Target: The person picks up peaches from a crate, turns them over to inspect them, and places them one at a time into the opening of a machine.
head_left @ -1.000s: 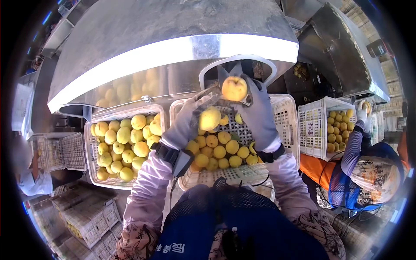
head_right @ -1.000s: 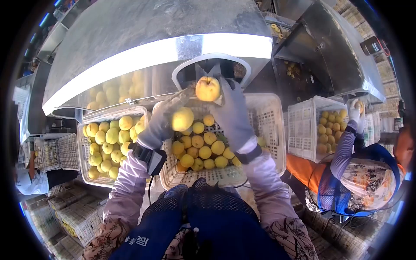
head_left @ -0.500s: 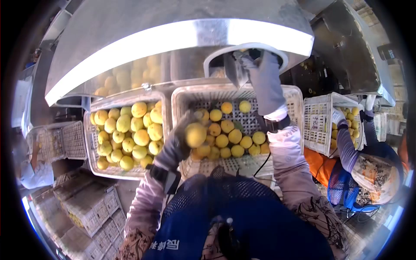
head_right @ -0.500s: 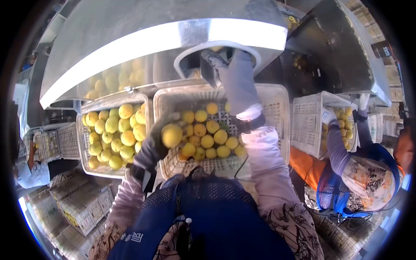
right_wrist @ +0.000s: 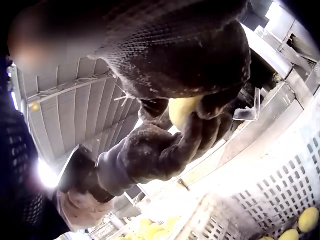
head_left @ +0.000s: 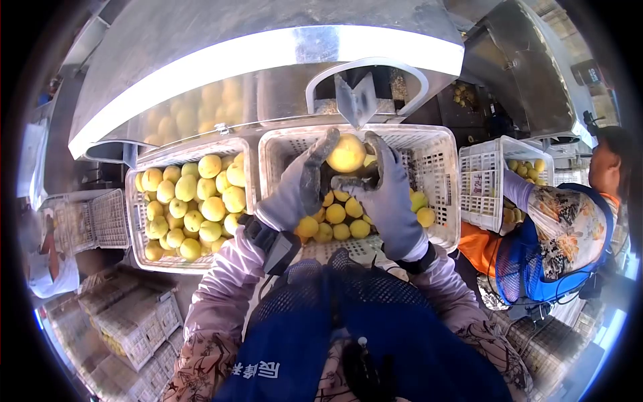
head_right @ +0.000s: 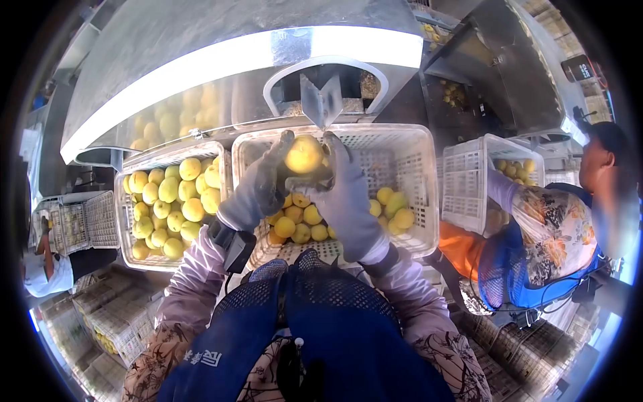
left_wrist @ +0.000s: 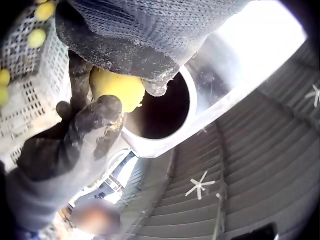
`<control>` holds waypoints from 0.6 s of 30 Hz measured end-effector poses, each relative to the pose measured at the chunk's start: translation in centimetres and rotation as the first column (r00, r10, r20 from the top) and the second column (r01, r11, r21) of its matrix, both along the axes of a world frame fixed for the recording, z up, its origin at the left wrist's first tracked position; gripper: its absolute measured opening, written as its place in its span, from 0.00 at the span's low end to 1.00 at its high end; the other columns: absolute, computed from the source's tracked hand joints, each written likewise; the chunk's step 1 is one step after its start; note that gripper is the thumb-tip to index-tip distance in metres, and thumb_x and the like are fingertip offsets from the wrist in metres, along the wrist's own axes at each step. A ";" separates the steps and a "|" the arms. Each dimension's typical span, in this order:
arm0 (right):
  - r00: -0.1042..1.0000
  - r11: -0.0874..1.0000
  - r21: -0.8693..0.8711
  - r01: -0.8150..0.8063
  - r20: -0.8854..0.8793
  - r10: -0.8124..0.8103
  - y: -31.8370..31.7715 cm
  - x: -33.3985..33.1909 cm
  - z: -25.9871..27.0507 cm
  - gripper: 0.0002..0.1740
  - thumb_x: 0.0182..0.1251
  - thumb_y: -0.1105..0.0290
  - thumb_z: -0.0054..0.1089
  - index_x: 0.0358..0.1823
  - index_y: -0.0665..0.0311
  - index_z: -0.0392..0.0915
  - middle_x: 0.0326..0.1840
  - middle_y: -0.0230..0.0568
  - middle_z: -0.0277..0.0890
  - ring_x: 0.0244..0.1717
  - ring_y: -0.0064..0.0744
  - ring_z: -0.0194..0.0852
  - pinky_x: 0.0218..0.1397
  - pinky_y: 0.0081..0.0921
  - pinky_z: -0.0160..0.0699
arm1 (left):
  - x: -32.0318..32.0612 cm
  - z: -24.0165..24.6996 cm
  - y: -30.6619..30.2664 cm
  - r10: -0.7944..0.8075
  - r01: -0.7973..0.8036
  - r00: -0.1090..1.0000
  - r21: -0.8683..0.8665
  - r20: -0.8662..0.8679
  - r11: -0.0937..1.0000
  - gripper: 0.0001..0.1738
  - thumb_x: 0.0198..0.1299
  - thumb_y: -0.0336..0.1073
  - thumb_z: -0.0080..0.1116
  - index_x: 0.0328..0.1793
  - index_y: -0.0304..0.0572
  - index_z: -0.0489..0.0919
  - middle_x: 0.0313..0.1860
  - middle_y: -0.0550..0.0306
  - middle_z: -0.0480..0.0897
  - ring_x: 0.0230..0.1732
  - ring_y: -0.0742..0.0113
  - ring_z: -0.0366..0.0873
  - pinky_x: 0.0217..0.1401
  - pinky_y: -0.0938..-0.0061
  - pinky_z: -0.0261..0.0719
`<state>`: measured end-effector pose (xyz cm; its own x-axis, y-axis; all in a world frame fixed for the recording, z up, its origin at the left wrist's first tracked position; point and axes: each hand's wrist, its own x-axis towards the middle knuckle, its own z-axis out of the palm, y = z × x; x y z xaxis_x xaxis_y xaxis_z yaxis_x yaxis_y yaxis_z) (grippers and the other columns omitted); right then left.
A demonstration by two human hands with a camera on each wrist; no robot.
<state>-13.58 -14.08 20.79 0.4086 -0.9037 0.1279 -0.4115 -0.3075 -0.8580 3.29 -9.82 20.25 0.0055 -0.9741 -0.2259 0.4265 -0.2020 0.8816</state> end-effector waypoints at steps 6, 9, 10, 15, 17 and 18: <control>0.994 0.994 -0.021 0.105 0.030 -0.104 -0.9 -0.7 -2.1 0.33 0.64 0.67 0.79 0.69 0.67 0.77 0.59 0.45 0.83 0.57 0.39 0.82 0.62 0.34 0.81 | -1.1 -1.2 0.5 0.180 -0.093 0.896 0.226 -0.406 0.970 0.26 0.78 0.49 0.58 0.67 0.34 0.78 0.61 0.52 0.86 0.58 0.68 0.84 0.66 0.72 0.83; 0.777 0.642 0.725 -0.248 0.545 -0.314 -2.3 -2.5 -1.7 0.32 0.68 0.78 0.58 0.76 0.66 0.72 0.64 0.37 0.79 0.46 0.24 0.77 0.53 0.23 0.80 | -0.2 -0.5 0.6 -0.025 0.033 0.998 -0.159 0.052 0.987 0.30 0.74 0.36 0.64 0.78 0.34 0.72 0.66 0.51 0.83 0.66 0.68 0.79 0.72 0.72 0.77; 0.778 0.641 0.726 -0.248 0.543 -0.315 -2.9 -3.1 -2.7 0.32 0.68 0.78 0.58 0.76 0.66 0.72 0.64 0.37 0.79 0.46 0.24 0.77 0.53 0.23 0.80 | -0.2 -0.1 0.5 -0.025 0.033 0.998 -0.158 0.051 0.987 0.30 0.74 0.36 0.64 0.78 0.34 0.72 0.66 0.51 0.83 0.66 0.68 0.79 0.72 0.72 0.77; 0.858 0.805 0.536 -0.253 0.509 -0.069 -3.1 -2.3 -1.1 0.37 0.62 0.78 0.69 0.76 0.66 0.72 0.63 0.34 0.80 0.53 0.23 0.78 0.53 0.22 0.81 | 0.5 -0.6 0.2 0.060 -0.060 0.998 -0.055 0.000 0.997 0.33 0.66 0.19 0.65 0.78 0.39 0.73 0.67 0.56 0.83 0.66 0.68 0.79 0.72 0.73 0.78; 0.918 0.847 0.502 -0.174 0.395 -0.046 -3.3 -2.4 -1.0 0.46 0.53 0.70 0.85 0.76 0.62 0.73 0.67 0.41 0.78 0.63 0.33 0.78 0.62 0.28 0.82 | 0.5 -1.8 0.1 0.074 -0.078 0.995 -0.057 -0.068 0.995 0.34 0.64 0.18 0.67 0.77 0.40 0.75 0.67 0.58 0.83 0.65 0.70 0.79 0.70 0.74 0.79; 0.917 0.850 0.497 -0.174 0.397 -0.045 -3.6 -2.2 -0.8 0.46 0.53 0.70 0.85 0.76 0.62 0.73 0.67 0.41 0.78 0.63 0.33 0.78 0.62 0.28 0.82 | 0.4 -2.3 -0.1 0.073 -0.077 0.995 -0.062 -0.066 0.995 0.34 0.64 0.18 0.67 0.77 0.40 0.75 0.67 0.58 0.83 0.65 0.70 0.79 0.70 0.74 0.79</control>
